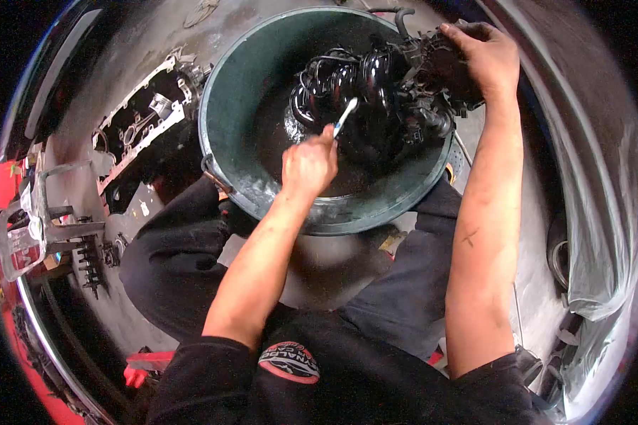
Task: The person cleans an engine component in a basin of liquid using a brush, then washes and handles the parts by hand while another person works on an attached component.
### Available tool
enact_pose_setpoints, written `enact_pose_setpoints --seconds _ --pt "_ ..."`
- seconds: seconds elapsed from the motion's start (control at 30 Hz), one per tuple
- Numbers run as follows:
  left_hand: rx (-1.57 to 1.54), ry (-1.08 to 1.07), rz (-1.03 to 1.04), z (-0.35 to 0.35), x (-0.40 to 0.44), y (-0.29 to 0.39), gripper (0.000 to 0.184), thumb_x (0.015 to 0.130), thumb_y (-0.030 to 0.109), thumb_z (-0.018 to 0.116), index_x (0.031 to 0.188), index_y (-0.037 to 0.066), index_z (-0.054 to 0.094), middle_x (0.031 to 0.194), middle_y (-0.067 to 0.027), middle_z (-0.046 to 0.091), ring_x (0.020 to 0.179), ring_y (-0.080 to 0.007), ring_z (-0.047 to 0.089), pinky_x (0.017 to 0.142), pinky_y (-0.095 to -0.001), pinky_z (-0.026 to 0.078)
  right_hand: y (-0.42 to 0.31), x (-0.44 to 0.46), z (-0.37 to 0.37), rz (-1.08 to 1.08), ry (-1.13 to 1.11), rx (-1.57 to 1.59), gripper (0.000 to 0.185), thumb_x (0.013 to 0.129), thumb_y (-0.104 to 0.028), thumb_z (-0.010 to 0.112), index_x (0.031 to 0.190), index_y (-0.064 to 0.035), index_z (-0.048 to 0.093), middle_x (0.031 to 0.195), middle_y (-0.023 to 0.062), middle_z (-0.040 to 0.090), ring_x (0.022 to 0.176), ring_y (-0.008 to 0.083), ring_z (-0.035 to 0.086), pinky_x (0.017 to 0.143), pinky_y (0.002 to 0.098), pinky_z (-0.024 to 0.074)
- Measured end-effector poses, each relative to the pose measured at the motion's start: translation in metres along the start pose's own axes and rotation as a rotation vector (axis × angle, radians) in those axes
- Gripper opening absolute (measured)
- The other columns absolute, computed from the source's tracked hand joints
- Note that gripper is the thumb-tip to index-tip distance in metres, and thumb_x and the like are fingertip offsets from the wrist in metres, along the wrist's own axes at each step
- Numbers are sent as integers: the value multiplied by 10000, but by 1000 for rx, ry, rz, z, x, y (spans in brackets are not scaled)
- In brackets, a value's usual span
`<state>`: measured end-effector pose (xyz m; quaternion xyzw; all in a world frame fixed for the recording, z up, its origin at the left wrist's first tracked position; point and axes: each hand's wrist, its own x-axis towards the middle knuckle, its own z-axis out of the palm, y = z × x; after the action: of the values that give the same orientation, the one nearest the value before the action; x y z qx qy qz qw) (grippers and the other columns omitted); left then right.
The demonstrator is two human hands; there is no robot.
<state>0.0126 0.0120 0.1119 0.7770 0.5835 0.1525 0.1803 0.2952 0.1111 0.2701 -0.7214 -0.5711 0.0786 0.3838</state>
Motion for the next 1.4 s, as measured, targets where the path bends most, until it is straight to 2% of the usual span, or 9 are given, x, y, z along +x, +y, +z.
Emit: enact_pose_setpoints --seconds 0.27,0.33,0.5,0.6,0.63,0.77,1.13,1.3,1.4 --pt "-550 2 -78 17 14 13 346 925 250 643 1211 60 683 947 -203 730 843 -286 729 764 -381 547 -3 -4 -3 -8 44 -33 416 756 -376 847 980 -34 767 893 73 758 807 131 686 788 283 518" --pt "-919 -390 -449 -20 26 20 292 899 232 627 1092 33 718 950 -209 720 924 -326 708 823 -372 531 -6 -3 -3 30 -21 -7 422 752 -371 852 993 -36 767 912 77 759 835 132 685 807 288 516" --pt "-20 -169 -84 -11 35 17 254 896 237 618 978 33 743 909 -201 722 912 -325 705 812 -385 527 -10 -9 -3 -7 43 -150 463 754 -428 833 1003 -44 766 898 87 758 813 137 694 786 284 521" --pt "-298 -271 219 -26 55 4 251 903 230 587 1028 70 734 976 -196 720 959 -352 692 847 -429 531 -10 -2 0 -2 48 -139 479 752 -450 826 1006 -49 767 895 83 758 811 142 699 785 293 523" --pt "-576 -504 -246 -45 49 13 265 916 223 557 1104 112 707 1007 -206 710 981 -375 677 863 -475 530 -10 -1 -1 22 25 -118 483 750 -455 826 1008 -50 766 895 82 758 814 144 700 788 297 524" --pt "18 -193 -113 -8 30 6 318 944 283 537 1204 143 655 946 -199 714 912 -360 691 844 -478 537 -9 -9 -1 44 6 -67 470 750 -452 826 1006 -62 767 877 80 756 806 151 703 776 306 529" --pt "260 -463 -567 89 6 -151 320 909 175 516 1145 64 702 1217 -198 667 1140 -371 640 972 -461 511 -49 -26 -21 125 50 75 279 745 -229 808 888 0 738 830 196 725 741 267 710 714 365 535" --pt "257 -1001 -51 104 13 -89 313 861 173 541 1060 16 724 1163 -234 670 1109 -398 642 956 -452 517 -50 -26 -21 101 77 3 275 737 -232 808 873 -3 742 821 199 723 746 277 713 721 375 536" --pt "18 -503 -376 89 -7 -44 320 850 231 577 997 -14 722 1107 -281 670 1088 -417 641 939 -479 512 -46 -22 -20 97 68 20 268 734 -227 805 869 -4 743 818 198 723 746 278 714 718 378 536"
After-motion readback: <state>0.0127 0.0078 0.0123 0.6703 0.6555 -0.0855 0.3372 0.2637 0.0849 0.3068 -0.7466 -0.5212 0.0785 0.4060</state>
